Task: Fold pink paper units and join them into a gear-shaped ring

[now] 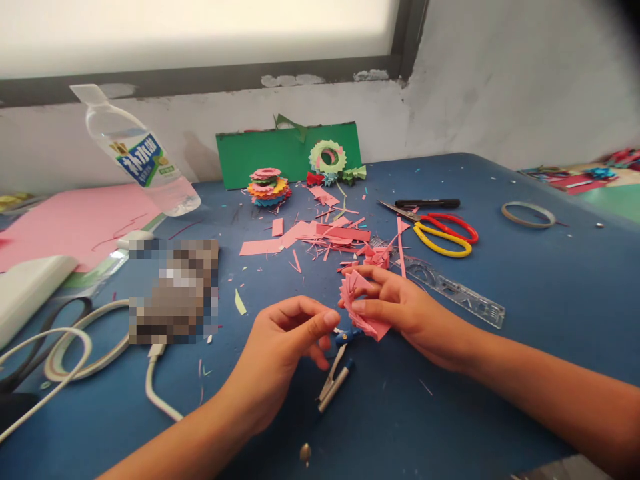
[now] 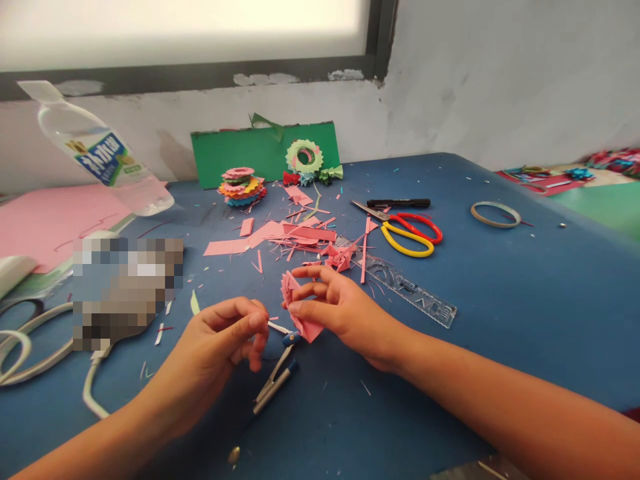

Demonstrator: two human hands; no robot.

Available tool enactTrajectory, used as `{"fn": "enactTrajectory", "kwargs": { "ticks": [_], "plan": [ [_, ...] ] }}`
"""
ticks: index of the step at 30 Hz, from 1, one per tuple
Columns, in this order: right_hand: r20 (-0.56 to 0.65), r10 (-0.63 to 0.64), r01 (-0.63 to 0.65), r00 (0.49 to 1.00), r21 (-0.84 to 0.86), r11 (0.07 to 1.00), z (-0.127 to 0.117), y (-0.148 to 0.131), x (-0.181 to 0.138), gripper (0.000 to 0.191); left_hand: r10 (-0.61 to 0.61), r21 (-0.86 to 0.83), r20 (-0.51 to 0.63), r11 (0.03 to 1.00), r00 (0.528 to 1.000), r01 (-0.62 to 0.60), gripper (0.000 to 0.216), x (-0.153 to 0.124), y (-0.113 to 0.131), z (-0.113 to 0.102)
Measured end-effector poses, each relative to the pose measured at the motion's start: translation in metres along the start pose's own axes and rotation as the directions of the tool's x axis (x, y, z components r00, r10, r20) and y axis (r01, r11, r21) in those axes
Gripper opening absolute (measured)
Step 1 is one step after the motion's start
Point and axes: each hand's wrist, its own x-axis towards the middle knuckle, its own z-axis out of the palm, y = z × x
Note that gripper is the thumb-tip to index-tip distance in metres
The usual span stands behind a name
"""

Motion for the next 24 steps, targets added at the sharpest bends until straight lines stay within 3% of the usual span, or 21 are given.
{"fn": "enactTrajectory", "kwargs": {
  "ticks": [15,24],
  "plan": [
    [0.02,0.0,0.0,1.0,0.002,1.0,-0.0001,0.0009,-0.001,0.046,-0.01,-0.075,-0.019,0.997,1.0,0.008,0.026,-0.0009,0.0032,0.0043],
    [0.012,-0.002,0.002,1.0,0.016,1.0,0.0003,0.0001,-0.0006,0.047,0.02,-0.046,-0.036,0.999,0.999,-0.021,0.011,-0.0019,0.0036,0.0045]
  ]
}}
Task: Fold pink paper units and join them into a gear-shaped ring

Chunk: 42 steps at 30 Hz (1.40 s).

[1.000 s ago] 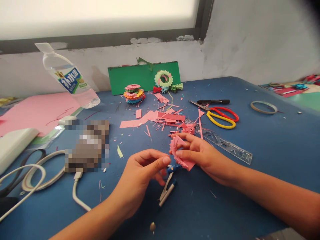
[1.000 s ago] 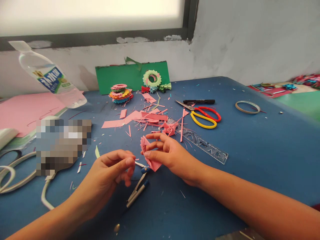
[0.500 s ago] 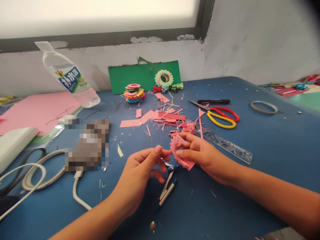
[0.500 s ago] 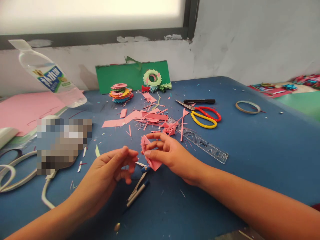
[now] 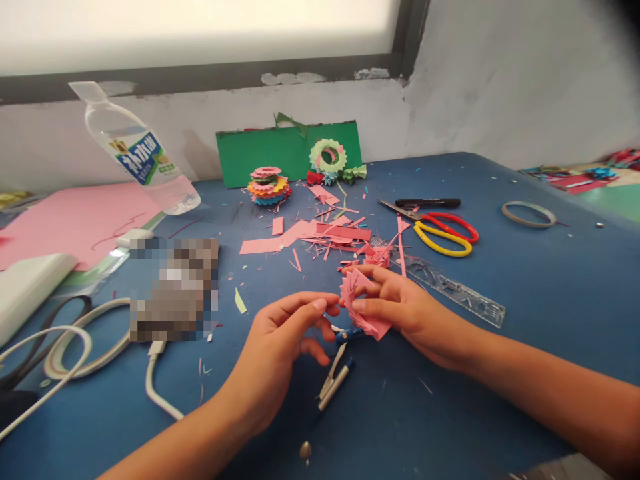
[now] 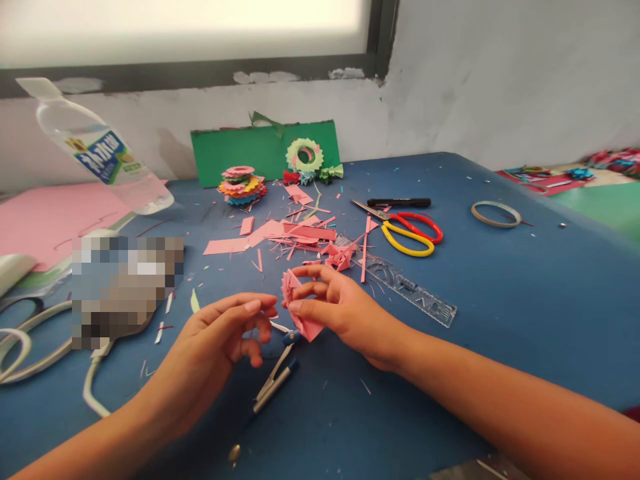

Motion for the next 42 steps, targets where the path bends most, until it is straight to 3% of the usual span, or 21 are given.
{"fn": "enactTrajectory", "kwargs": {
  "ticks": [16,42],
  "plan": [
    [0.002,-0.003,0.003,1.0,-0.008,1.0,-0.0014,0.0015,0.0004,0.045,0.045,0.065,-0.077,0.997,0.996,-0.04,0.014,-0.0008,0.0026,0.0013],
    [-0.004,0.003,-0.003,1.0,-0.013,1.0,0.0002,0.0003,0.0002,0.045,0.071,0.031,-0.032,0.997,0.997,-0.07,0.016,0.0003,0.0001,-0.0015]
  ]
}}
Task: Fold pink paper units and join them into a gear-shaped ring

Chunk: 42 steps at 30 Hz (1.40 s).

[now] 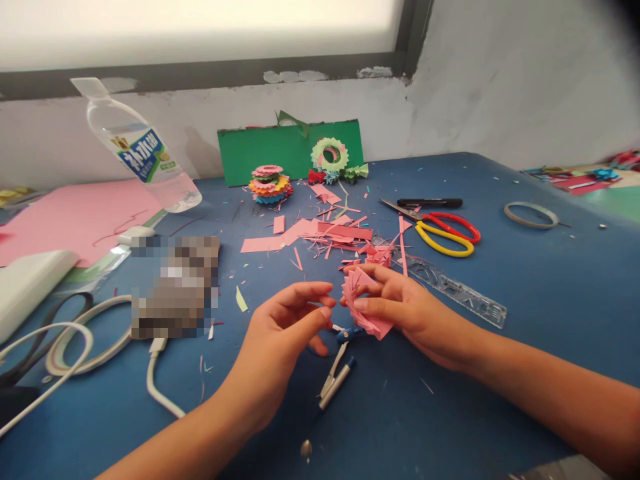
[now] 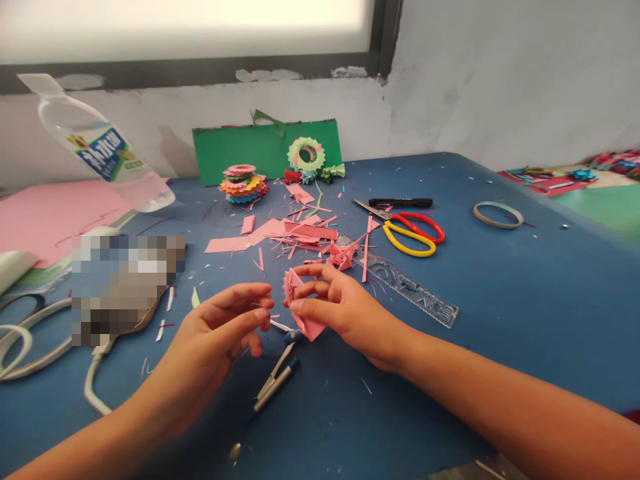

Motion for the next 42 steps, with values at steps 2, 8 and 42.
{"fn": "enactTrajectory", "kwargs": {
  "ticks": [2,8,42],
  "plan": [
    [0.001,0.001,-0.001,1.0,0.005,1.0,0.0002,-0.0003,-0.0004,0.044,-0.003,0.004,0.002,1.0,1.0,0.003,0.015,-0.0002,0.0004,0.0],
    [0.005,0.003,-0.003,1.0,0.01,1.0,-0.0004,0.0004,-0.0005,0.045,-0.009,0.014,-0.003,1.0,1.0,0.009,0.013,-0.0016,0.0015,-0.0007],
    [0.006,-0.008,0.008,1.0,0.015,1.0,-0.0015,0.002,0.0,0.049,0.018,0.041,-0.017,0.999,1.0,-0.017,0.015,-0.0008,-0.0004,-0.0011]
  ]
}}
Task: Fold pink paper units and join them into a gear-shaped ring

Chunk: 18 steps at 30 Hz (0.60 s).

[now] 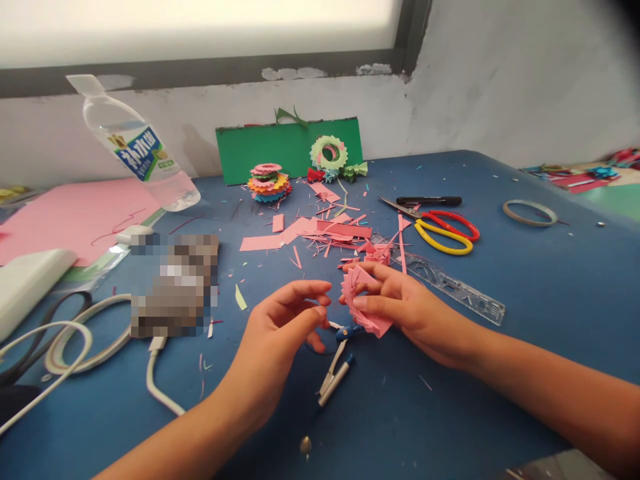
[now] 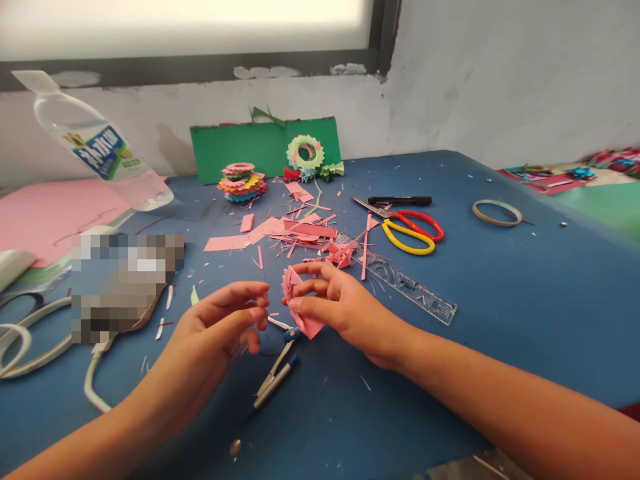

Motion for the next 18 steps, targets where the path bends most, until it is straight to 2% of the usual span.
{"fn": "enactTrajectory", "kwargs": {
  "ticks": [18],
  "plan": [
    [-0.013,-0.001,0.0,1.0,-0.013,1.0,0.0013,-0.0016,-0.0011,0.049,-0.004,0.004,0.002,1.0,1.0,0.004,0.014,-0.0002,0.0033,0.0022]
  ]
}}
